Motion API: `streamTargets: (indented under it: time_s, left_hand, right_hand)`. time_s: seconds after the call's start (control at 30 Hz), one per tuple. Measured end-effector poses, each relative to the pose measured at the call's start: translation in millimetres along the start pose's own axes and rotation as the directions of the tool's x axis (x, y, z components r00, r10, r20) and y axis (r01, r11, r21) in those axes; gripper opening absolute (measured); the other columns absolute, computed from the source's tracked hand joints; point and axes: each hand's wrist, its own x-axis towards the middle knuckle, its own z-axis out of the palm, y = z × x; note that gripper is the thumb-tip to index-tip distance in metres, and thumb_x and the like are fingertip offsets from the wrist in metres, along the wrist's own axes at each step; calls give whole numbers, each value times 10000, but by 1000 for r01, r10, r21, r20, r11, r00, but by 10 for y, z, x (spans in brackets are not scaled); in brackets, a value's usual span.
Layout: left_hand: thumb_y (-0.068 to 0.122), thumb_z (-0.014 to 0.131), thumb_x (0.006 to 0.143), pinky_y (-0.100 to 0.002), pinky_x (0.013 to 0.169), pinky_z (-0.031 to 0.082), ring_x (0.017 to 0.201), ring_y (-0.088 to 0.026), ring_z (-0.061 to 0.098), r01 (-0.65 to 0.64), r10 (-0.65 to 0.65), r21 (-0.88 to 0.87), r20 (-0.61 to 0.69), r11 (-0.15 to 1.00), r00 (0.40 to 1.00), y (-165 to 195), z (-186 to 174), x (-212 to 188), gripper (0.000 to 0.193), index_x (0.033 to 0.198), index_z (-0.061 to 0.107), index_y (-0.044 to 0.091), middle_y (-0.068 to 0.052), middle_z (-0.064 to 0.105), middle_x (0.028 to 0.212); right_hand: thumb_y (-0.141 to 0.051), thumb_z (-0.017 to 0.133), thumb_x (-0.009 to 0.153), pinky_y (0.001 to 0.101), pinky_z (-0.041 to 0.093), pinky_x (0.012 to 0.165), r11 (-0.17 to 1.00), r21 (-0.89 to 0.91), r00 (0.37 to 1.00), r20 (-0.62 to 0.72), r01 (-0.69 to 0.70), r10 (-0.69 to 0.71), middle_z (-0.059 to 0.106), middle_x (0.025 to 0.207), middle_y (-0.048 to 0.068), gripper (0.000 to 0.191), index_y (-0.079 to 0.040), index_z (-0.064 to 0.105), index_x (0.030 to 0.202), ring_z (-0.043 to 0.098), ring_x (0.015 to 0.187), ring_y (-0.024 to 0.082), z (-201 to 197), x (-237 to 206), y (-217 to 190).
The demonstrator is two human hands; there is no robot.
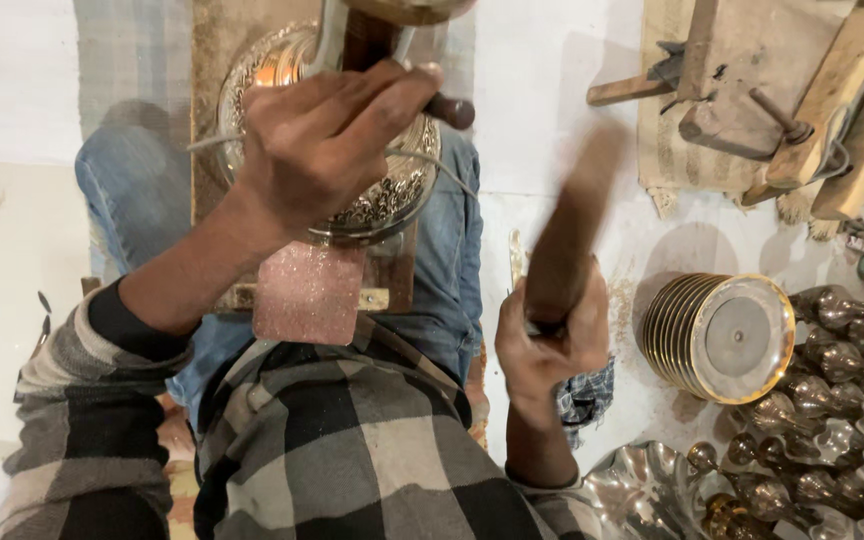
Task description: The person sits on the floor with an ornate brass vessel resting on a wooden block on their lap. They hold a chisel against the vessel's embossed surface and strike it with a wooden mallet, repositioning the chisel around the decorative patterns to work the metal, then set the mallet down and continue tooling by hand.
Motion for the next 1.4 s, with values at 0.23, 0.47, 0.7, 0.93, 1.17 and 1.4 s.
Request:
streamTargets:
  time_s: [0.23, 0.47, 0.7, 0.93, 1.17, 1.4]
  left_hand:
    - [-46, 644, 1038, -287, 760, 673, 977, -202, 790, -19, 19, -6, -17, 1000, 1000, -49, 17, -4, 353, 1359, 624, 99, -82, 760, 1185]
    - [8, 684, 1062, -284, 689, 655, 909, -173, 776, -34, 34, -76, -3, 997, 999, -90, -13, -6, 342, 1383, 644, 119, -66, 776, 1153]
    - [38, 704, 1059, -266, 682, 644, 878, -157, 771, -31, 30, -60, -6, 998, 1000, -112, -56, 31, 317, 1364, 658, 112, -53, 775, 1111]
    - [105, 760, 1067, -241, 587, 602, 777, -120, 743, -68, 68, -68, -3, 995, 998, -158, -70, 52, 262, 1314, 674, 125, -26, 789, 1063]
    - [79, 711, 1082, -254, 615, 608, 805, -131, 748, -92, 92, -91, -2, 992, 996, -228, -95, 52, 259, 1328, 660, 141, -19, 787, 1108]
    - [40, 685, 1067, -252, 577, 595, 797, -128, 758, -85, 82, -143, -29, 986, 996, -298, -87, 61, 248, 1298, 681, 133, -38, 786, 1078]
  right_hand:
    - [115, 682, 800, 299, 541, 627, 990, 17, 990, -8, -141, 141, 717, 988, 158, 626, -43, 611, 1402, 700, 721, 195, 34, -48, 11]
    - [146, 654, 810, 309, 506, 660, 994, -69, 993, 75, -83, 88, 669, 1035, 170, 633, -10, 576, 1418, 675, 818, 231, 25, 17, -46]
    - [128, 653, 788, 313, 517, 652, 983, -154, 985, 122, -104, 123, 692, 1035, 188, 606, 11, 621, 1382, 691, 826, 233, -15, 17, -66]
    - [86, 689, 762, 362, 543, 722, 980, -201, 999, 49, 7, 3, 675, 1078, 192, 644, -1, 580, 1391, 692, 826, 270, -35, 50, -96]
    - [113, 682, 805, 299, 530, 625, 996, -87, 999, 21, -26, 28, 678, 1005, 163, 585, 55, 566, 1375, 680, 759, 213, -63, 21, -35]
    - [135, 697, 727, 305, 479, 588, 983, -182, 998, 65, -1, 13, 695, 952, 156, 525, -6, 680, 1232, 645, 676, 198, -77, 143, 14]
